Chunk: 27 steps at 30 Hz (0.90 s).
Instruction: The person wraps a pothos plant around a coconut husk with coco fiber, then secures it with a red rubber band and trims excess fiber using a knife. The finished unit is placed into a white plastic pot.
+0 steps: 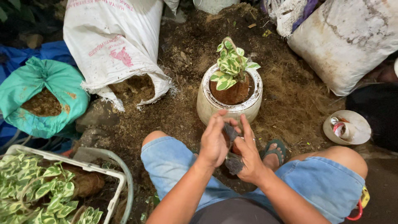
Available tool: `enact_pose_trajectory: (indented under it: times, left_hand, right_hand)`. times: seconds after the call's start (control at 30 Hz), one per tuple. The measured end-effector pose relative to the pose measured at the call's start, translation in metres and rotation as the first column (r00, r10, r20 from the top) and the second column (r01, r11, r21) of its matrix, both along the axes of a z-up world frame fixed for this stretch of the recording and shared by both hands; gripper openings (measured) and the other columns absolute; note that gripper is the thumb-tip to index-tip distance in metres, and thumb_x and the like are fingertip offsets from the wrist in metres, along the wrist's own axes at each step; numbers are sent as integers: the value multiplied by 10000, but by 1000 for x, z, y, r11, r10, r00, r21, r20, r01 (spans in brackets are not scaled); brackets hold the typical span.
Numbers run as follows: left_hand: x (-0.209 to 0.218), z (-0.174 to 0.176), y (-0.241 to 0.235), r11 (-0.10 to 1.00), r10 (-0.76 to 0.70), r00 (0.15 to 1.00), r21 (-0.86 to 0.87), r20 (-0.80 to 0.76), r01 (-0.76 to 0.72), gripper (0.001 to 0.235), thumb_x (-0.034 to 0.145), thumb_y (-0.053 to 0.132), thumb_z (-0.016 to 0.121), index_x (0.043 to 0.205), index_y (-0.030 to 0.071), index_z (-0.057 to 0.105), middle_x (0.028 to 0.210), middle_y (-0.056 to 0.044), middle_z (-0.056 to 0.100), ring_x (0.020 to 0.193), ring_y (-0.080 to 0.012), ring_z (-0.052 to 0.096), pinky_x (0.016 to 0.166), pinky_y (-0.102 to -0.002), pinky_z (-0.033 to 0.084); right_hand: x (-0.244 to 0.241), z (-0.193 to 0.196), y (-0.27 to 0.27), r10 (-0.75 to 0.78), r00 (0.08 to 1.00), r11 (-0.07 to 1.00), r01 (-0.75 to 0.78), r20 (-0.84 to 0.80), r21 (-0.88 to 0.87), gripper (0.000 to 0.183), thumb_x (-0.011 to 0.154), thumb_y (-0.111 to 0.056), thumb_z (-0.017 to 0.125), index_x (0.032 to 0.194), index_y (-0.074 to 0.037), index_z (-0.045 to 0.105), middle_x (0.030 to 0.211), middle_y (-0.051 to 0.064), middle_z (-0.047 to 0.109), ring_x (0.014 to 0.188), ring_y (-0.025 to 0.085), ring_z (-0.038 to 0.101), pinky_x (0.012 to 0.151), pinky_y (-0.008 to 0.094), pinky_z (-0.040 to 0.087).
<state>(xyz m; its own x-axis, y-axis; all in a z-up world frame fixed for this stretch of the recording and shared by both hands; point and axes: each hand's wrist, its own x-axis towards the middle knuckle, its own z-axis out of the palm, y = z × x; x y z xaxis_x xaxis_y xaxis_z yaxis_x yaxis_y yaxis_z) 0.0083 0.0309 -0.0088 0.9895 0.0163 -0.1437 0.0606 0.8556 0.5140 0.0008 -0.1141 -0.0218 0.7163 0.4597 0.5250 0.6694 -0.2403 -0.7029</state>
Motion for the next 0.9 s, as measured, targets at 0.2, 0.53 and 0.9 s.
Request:
enact_pose_trajectory:
  times: [0.2, 0.53, 0.9]
  left_hand:
    - [-6, -15, -2, 992, -86, 995, 99, 54, 80, 359, 1075, 187, 548, 1386, 38, 448, 1139, -161, 671, 1037, -249, 671, 937, -391, 567]
    - [-20, -19, -23, 972, -160, 983, 191, 93, 140, 774, 937, 143, 745, 1581, 90, 320, 1154, -148, 687, 1055, -200, 674, 945, -331, 555]
    - [-26, 6, -6, 178, -154, 925, 930, 348, -320, 280, 916, 75, 726, 1185, 23, 667, 1151, -121, 715, 1063, -278, 673, 929, -394, 520]
  right_hand:
    - [-1, -9, -3, 1, 1000, 1000, -1, -26, 23, 657, 921, -348, 666, 1431, 24, 483, 1694, 318, 134, 1573, 468, 270, 1281, 510, 226]
    - [-1, -29, -8, -76, 996, 993, 80, -51, 84, 770, 934, -467, 639, 1512, 11, 466, 1707, 308, -158, 1606, 462, 163, 1320, 526, 160]
    - [1, -12, -10, 20, 980, 980, 19, -196, 198, 927, 1036, -574, 489, 1655, 20, 138, 1700, 308, -273, 1647, 430, -64, 1325, 497, 74]
